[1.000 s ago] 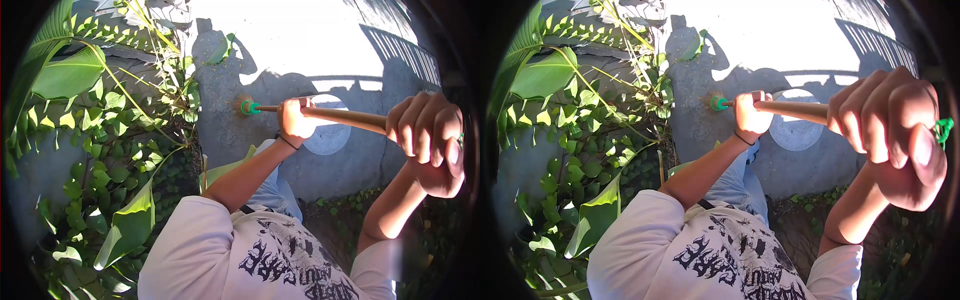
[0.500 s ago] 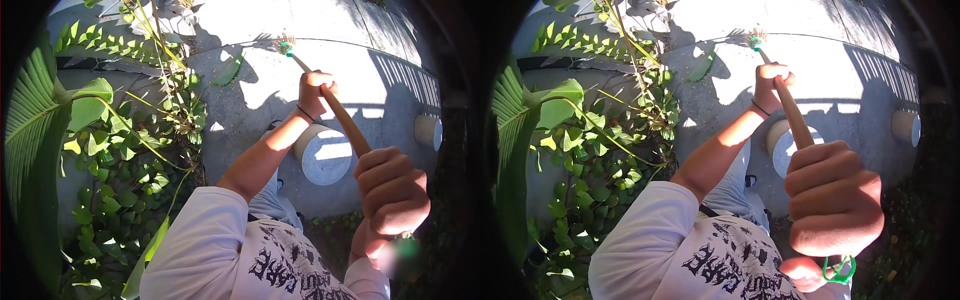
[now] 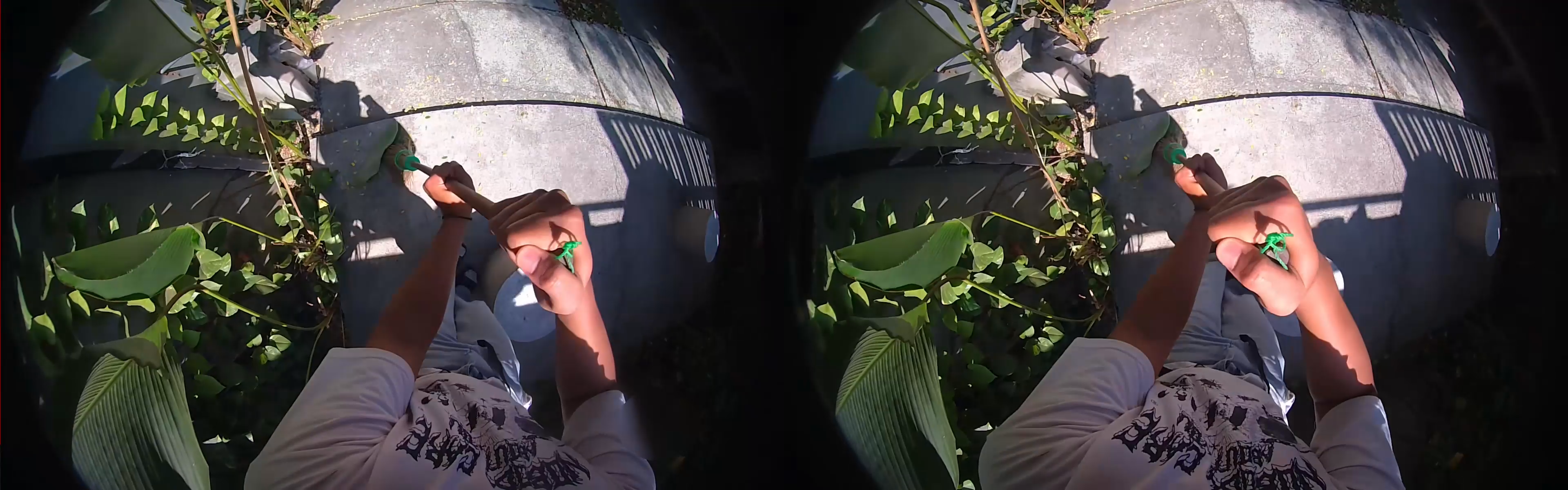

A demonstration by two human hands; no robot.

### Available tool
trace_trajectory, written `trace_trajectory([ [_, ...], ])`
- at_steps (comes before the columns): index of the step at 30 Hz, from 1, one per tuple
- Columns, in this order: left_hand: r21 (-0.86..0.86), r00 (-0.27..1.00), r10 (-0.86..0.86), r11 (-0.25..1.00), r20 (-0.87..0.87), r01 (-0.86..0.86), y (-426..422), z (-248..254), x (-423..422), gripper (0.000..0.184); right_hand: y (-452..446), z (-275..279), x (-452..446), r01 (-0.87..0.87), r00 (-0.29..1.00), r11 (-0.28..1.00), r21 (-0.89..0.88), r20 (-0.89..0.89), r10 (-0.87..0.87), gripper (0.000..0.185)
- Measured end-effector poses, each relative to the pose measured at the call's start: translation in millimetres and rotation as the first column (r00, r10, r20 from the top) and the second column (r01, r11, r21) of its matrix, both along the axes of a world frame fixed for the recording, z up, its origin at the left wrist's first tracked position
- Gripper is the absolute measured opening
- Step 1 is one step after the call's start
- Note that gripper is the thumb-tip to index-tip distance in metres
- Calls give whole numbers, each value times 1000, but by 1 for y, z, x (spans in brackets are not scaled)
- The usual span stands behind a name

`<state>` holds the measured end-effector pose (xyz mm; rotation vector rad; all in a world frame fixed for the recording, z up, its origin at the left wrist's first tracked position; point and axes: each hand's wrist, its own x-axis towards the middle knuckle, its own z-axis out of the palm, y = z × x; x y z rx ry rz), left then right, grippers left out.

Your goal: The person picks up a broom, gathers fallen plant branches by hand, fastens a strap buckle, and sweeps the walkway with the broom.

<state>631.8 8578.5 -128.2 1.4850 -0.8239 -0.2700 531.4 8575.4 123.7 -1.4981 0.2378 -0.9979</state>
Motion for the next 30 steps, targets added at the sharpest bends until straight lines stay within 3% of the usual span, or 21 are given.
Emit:
trace_trajectory([
  [1,-19,997,-82,997,-14,81,-27,3,4,26,-25,15,-15,-153,964,974,-166,-244,109,21],
  [2,-28,986,-167,986,-29,166,-45,3,3,26,-29,27,-13,-202,958,941,-273,-254,132,29],
  [4,-73,951,-306,950,-49,302,-35,39,-3,25,-22,64,-14,-109,990,979,-172,-108,92,31],
  [5,122,954,-299,946,-24,300,-13,57,-6,24,-31,76,-20,-123,990,992,-11,-74,122,31],
  [6,76,962,-262,961,-70,267,8,65,-15,32,-42,83,-30,-140,988,979,146,-43,147,32],
  [7,170,965,-212,957,-152,237,34,45,-23,22,-44,66,-35,82,997,968,237,-35,-76,33],
  [9,442,992,-123,890,-5,113,85,31,-14,33,-74,5,-31,-331,943,776,537,150,298,38],
  [11,604,984,-108,797,139,2,121,-38,12,24,-66,-85,-8,-333,940,661,672,181,290,42],
  [12,704,978,-124,710,171,-33,121,-64,26,15,-64,-118,1,-281,950,704,653,87,298,39],
  [13,673,978,-88,737,190,-64,85,-81,37,15,-59,-113,11,-50,983,818,573,-118,142,37],
  [14,601,989,-142,794,34,93,46,-93,51,13,-61,-109,21,172,957,882,438,-288,-43,36],
  [15,506,971,-211,829,-115,240,13,-88,62,12,-86,-103,18,53,972,938,342,-231,29,37],
  [17,379,954,-287,895,88,234,-89,-64,60,13,-160,-63,5,-89,985,974,208,-123,117,41],
  [18,378,922,-382,846,-65,377,-132,-58,58,17,-191,-26,-2,-114,989,974,197,-69,130,44],
  [19,315,917,-398,866,-32,387,-171,-44,54,20,-210,0,-4,-125,988,980,153,-77,138,48],
  [20,273,924,-335,921,186,279,-197,-14,50,21,-223,21,-6,-140,985,984,110,-87,150,51],
  [22,168,953,-293,946,75,277,-209,40,49,32,-237,52,0,-261,963,965,25,-64,262,52],
  [24,253,974,-203,952,99,173,-196,40,50,26,-249,69,8,-316,947,939,136,-20,322,52],
  [27,335,987,-155,932,30,136,-125,13,68,15,-263,27,37,-409,907,831,378,67,416,40],
  [29,530,992,-39,848,120,-31,-63,-39,87,13,-271,-58,69,-556,781,723,411,-39,623,32],
  [30,642,978,-120,767,172,-19,-34,-76,106,10,-262,-107,83,-586,718,635,503,-41,694,36],
])
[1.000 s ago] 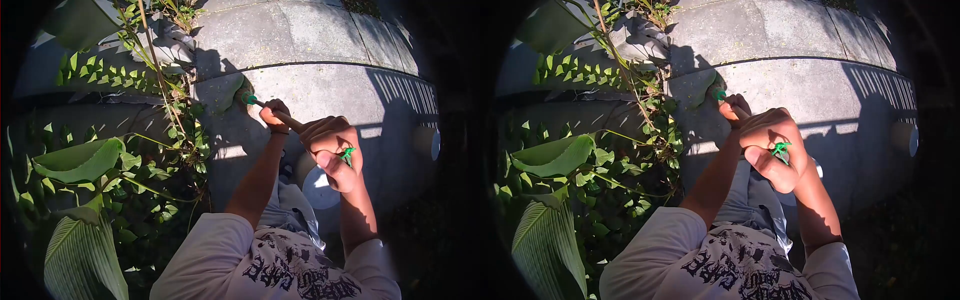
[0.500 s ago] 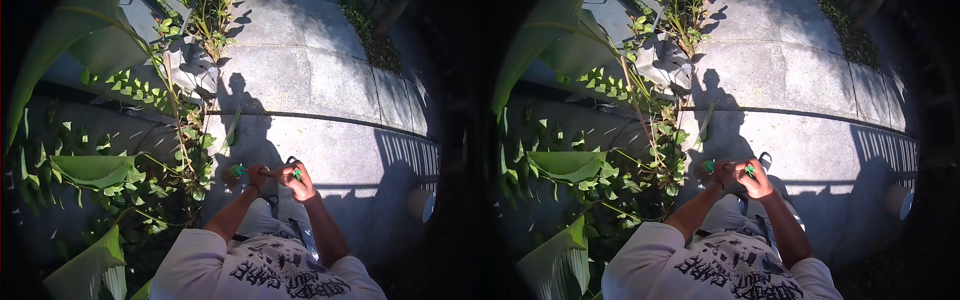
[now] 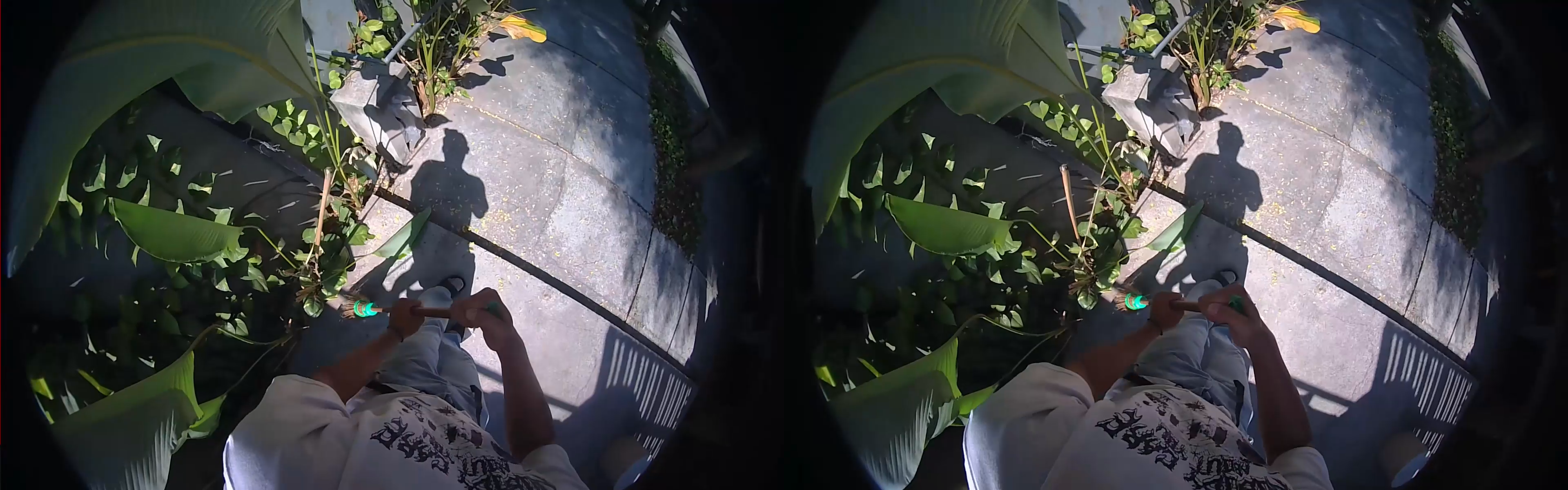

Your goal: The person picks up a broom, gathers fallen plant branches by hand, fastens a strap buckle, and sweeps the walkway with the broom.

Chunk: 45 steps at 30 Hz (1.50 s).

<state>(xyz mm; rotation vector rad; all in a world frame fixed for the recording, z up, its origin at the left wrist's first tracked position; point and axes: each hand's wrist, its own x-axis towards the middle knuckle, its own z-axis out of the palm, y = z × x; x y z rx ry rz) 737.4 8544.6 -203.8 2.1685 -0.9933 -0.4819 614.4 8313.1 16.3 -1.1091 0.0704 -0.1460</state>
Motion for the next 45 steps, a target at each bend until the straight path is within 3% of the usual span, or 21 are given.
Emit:
trace_trajectory([
  [1,100,997,-56,994,56,50,13,-30,17,9,25,-24,8,286,941,955,77,-213,-264,40],
  [4,50,977,-213,976,-23,214,-94,2,54,7,-38,-6,35,309,935,938,158,129,-330,45],
  [6,-293,977,-203,940,-65,176,-192,-14,73,11,-63,19,41,385,910,883,-268,269,-315,36],
  [7,-290,977,-211,936,-13,198,-239,6,80,15,-65,16,49,754,656,506,-419,524,-543,22],
  [8,-283,976,-213,935,39,215,-277,33,83,19,-92,40,43,632,733,750,-197,465,-496,9],
  [11,-308,960,-276,918,-46,249,-329,92,88,28,-140,111,32,620,754,771,-145,382,-535,53],
  [14,-182,979,-204,963,-17,198,-299,135,84,26,-159,158,41,470,822,883,-16,372,-431,45],
  [15,-363,993,-114,925,14,111,-274,109,85,20,-161,153,50,415,852,909,41,333,-405,44],
  [21,221,1000,11,975,-29,-4,-107,-24,142,8,-91,-42,138,341,939,903,263,-53,-339,22],
  [23,5,999,18,1000,-28,-18,-144,-41,162,20,-68,-54,140,484,875,816,316,-176,-451,10],
  [25,-269,848,23,943,-529,-194,-236,-45,174,23,-85,-15,140,631,757,751,-194,364,-543,4],
  [26,-331,832,-161,943,-532,-29,-285,-26,181,24,-126,17,126,386,916,821,-421,280,-287,3],
  [28,-530,974,-205,818,92,222,-365,9,168,34,-146,48,110,416,908,762,-496,279,-314,11],
  [30,-376,836,-548,768,34,519,-408,66,152,31,-146,97,94,434,900,659,-615,325,-289,17],
  [32,-620,829,-455,559,326,551,-420,169,100,28,-132,140,66,501,865,611,-613,358,-351,20],
  [34,-518,564,-739,340,369,785,-405,262,65,30,-109,172,44,590,801,527,-612,361,-478,23],
  [36,-784,117,-988,-9,104,620,-383,290,19,31,-88,185,16,644,738,390,-658,401,-542,30],
  [39,-792,96,-974,-107,205,601,-325,333,-16,46,-31,190,-21,980,189,107,-170,599,-778,46],
  [41,-816,-71,-985,-169,155,553,-293,357,-30,54,28,154,-78,909,-138,-215,-356,230,-964,50],
  [42,-791,-225,-962,-259,157,554,-279,364,-28,53,52,130,-98,912,-219,-163,-376,-113,-969,53],
  [45,-874,-426,-901,-269,80,405,-212,377,-43,52,139,51,-130,915,179,-68,398,-550,-816,80],
])
